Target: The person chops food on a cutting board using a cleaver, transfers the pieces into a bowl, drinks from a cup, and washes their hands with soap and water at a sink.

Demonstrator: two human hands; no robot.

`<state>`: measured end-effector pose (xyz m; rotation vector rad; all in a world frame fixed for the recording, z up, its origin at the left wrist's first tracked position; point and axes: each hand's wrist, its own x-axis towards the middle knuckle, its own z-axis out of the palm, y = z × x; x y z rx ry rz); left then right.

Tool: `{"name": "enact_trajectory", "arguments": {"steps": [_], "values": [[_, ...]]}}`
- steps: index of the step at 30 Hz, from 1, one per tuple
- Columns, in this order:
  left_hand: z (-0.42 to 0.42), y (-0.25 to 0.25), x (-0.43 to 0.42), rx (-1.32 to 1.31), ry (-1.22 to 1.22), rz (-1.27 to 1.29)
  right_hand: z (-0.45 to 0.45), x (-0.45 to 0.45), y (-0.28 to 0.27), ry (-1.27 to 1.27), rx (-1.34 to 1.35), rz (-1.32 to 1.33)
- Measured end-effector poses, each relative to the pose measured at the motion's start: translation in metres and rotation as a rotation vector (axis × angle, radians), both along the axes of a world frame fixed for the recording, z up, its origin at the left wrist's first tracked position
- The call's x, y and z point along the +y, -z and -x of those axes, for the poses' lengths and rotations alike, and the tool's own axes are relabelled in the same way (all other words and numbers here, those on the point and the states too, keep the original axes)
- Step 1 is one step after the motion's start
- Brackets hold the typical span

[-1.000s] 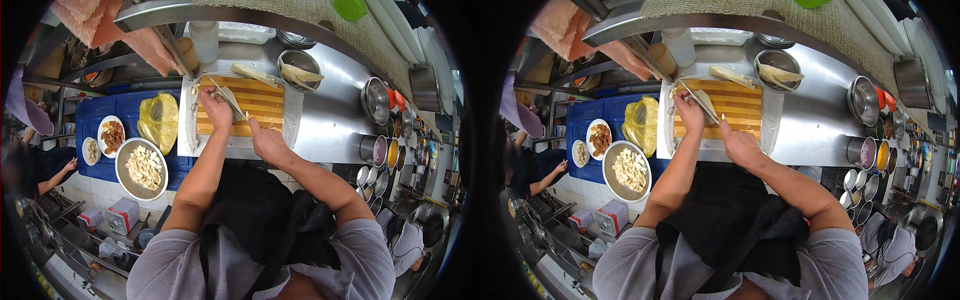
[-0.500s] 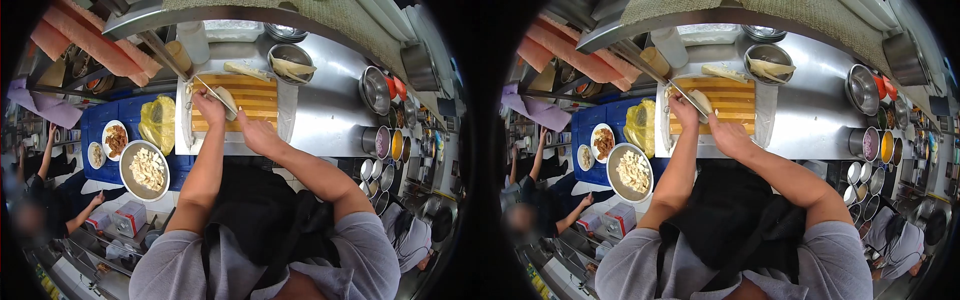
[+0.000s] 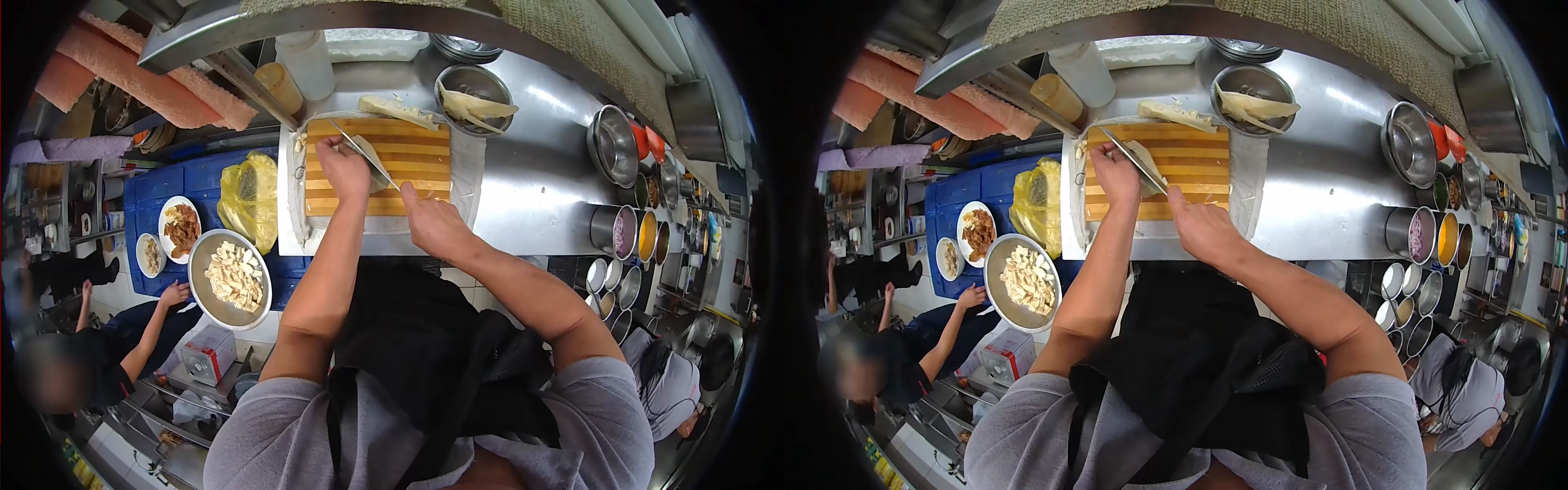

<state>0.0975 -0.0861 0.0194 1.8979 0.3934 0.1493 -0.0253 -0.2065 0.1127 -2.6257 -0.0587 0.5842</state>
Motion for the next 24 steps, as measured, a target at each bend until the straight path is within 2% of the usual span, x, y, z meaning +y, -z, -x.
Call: {"name": "enact_trajectory", "arguments": {"steps": [5,12,14,17,19,20,22,24], "values": [[-0.009,0.009,0.0,-0.015,0.024,-0.014,-0.007,0.0,-0.004,0.023,-0.021,-0.039],[-0.002,-0.013,-0.006,-0.02,0.021,-0.035,-0.012,0.002,0.0,0.055,-0.112,-0.088],[-0.006,0.014,-0.004,-0.083,0.048,-0.027,-0.015,0.001,0.003,0.077,-0.184,-0.119],[0.005,-0.01,-0.005,-0.16,0.072,0.017,-0.019,0.001,-0.002,0.077,-0.156,-0.117],[0.011,-0.004,-0.007,-0.306,0.167,-0.162,-0.007,-0.004,0.014,0.12,-0.189,-0.116],[0.016,-0.001,-0.008,-0.33,0.163,-0.159,-0.002,-0.006,0.019,0.113,-0.193,-0.15],[0.02,0.006,-0.015,-0.437,0.11,-0.333,0.007,-0.012,0.026,0.117,-0.197,-0.154],[0.014,0.01,-0.024,-0.462,0.11,-0.324,0.009,-0.018,0.034,0.103,-0.191,-0.148]]}}
